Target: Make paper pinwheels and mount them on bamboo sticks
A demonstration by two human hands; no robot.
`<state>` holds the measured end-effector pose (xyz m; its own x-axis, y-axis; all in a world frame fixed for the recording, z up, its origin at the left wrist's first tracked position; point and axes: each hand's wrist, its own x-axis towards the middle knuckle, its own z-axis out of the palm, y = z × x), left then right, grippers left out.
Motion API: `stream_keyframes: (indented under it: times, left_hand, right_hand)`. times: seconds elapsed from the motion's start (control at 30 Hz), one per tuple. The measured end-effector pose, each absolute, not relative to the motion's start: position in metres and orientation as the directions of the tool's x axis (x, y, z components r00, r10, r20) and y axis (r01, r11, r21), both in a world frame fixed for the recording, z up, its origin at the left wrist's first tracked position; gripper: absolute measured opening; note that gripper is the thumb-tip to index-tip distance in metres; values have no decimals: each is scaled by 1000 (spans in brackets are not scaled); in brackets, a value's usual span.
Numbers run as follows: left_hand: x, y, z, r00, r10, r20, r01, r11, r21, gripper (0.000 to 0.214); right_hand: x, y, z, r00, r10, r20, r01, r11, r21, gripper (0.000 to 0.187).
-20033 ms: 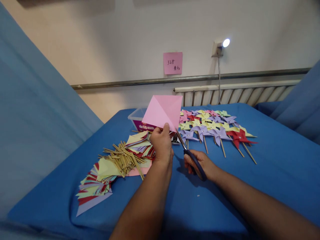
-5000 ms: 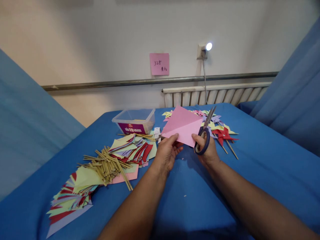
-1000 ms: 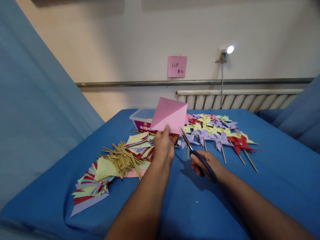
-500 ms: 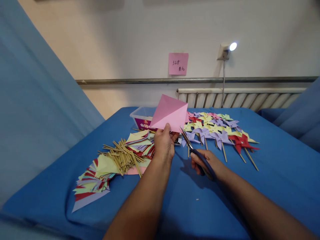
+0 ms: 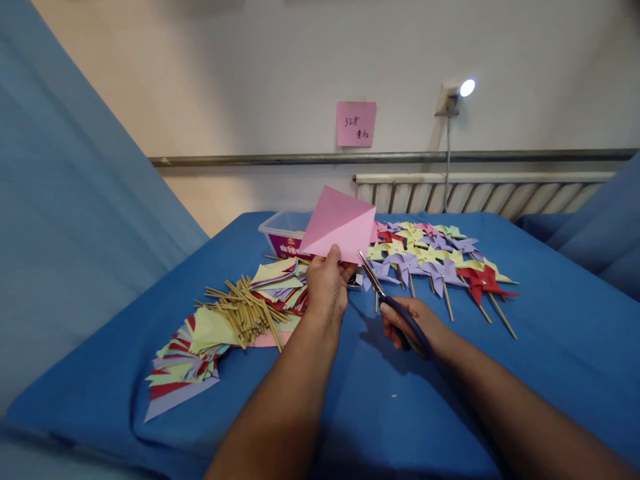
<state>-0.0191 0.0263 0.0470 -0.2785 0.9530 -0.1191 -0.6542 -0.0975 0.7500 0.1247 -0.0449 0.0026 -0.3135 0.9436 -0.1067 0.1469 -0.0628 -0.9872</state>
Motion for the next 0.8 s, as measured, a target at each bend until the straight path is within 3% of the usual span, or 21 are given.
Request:
stream_keyframes:
  times: [0.8]
  left_hand:
    - [-21, 26, 46, -256, 962, -93, -635, -95, 767, 12]
  right_hand:
    - [122, -46, 5, -319, 940, -118, 160, -69, -985, 50]
